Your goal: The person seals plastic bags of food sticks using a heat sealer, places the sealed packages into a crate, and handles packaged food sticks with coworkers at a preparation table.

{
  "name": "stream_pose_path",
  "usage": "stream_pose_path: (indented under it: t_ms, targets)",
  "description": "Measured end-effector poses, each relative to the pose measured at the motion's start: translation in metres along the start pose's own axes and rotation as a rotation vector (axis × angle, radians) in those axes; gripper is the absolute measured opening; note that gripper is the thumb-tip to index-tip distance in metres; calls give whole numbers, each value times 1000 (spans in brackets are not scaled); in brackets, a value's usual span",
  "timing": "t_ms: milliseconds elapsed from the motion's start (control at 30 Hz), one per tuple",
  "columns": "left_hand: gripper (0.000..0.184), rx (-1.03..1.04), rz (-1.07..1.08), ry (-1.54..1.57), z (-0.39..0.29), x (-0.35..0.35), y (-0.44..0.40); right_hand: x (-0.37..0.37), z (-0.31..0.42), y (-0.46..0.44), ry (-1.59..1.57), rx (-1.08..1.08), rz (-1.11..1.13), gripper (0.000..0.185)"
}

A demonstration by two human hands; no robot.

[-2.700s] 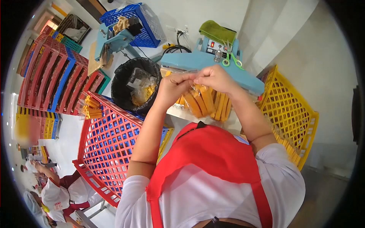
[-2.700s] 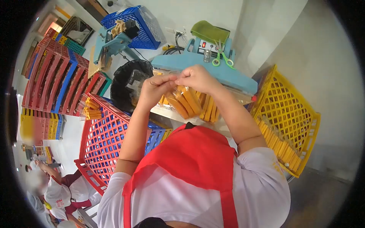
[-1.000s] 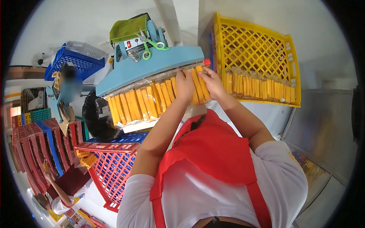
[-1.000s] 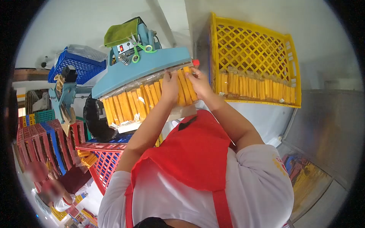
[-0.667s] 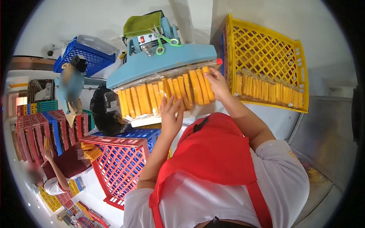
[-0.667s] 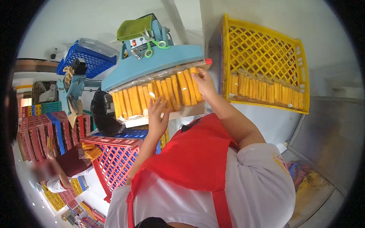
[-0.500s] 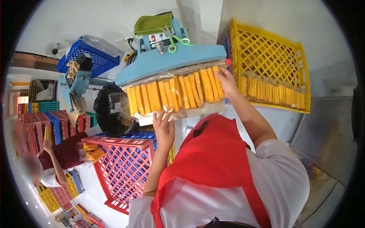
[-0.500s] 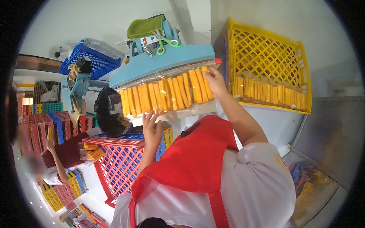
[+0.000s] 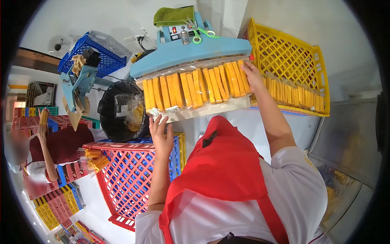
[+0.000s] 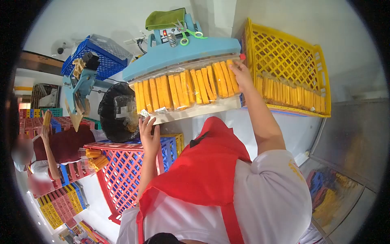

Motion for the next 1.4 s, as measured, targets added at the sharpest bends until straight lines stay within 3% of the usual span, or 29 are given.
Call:
stream_pose_path:
  t_ms: [433, 533, 600, 667, 733, 767, 833, 900, 967, 1000, 1100, 1133, 1200, 1267, 1367, 1400]
  targets:
    - [28, 11, 105, -38, 0, 11, -31, 2, -4, 0, 31, -3, -124, 47]
    - [38, 104, 169, -44, 3, 27, -52, 0, -9, 3, 152, -110, -190, 46]
    - [57, 106, 260, -142, -1, 37, -68, 10, 8, 15, 138, -137, -192, 43]
    - [68, 69, 347, -256, -1, 44, -76, 12, 29, 11, 444, -361, -267, 36]
    - [70, 123, 352, -312, 5, 46, -75, 36, 65, 6, 475, -419, -264, 27]
    - [70, 140, 343, -309, 7, 46, -74, 57, 79, -2, 482, -432, -199, 27]
    - [71, 118, 315, -329, 9, 48, -72, 100, 104, -11, 740, -931, -227, 27]
    - [71, 61, 285, -342, 9, 49, -68, 159, 109, -15, 705, -951, -28, 26]
    - [71, 135, 231, -287, 9, 49, -63, 218, 95, -21, 703, -864, 229, 24]
    - [69, 130, 184, -279, 8, 50, -59, 248, 81, -26, 738, -786, 358, 23]
    - [65, 164, 149, -280, 15, 56, -39, 319, 28, -43, 990, -875, 571, 28]
    - [52, 159, 151, -246, 13, 45, -33, 336, 11, -46, 1107, -898, 576, 34]
    - [43, 90, 90, -152, 14, 34, -11, 355, -10, -46, 1223, -930, 617, 40]
    - [35, 41, 38, -54, 16, 23, 13, 360, -19, -39, 1526, -715, 463, 51]
    - [18, -286, -298, -62, 16, 12, 68, 358, -16, -47, 1543, -644, 619, 55]
    - [18, -306, -316, -73, 14, 13, 88, 356, -19, -56, 1541, -656, 610, 54]
Point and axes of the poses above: each hand's wrist, its own y-axis away from the middle knuckle, its own x-axis out of the palm, z = x × y, the point moved 1 cm from there along -y, towards the middle knuckle, and after that the axes turned 12 degrees about x, right-handed, at the moved point
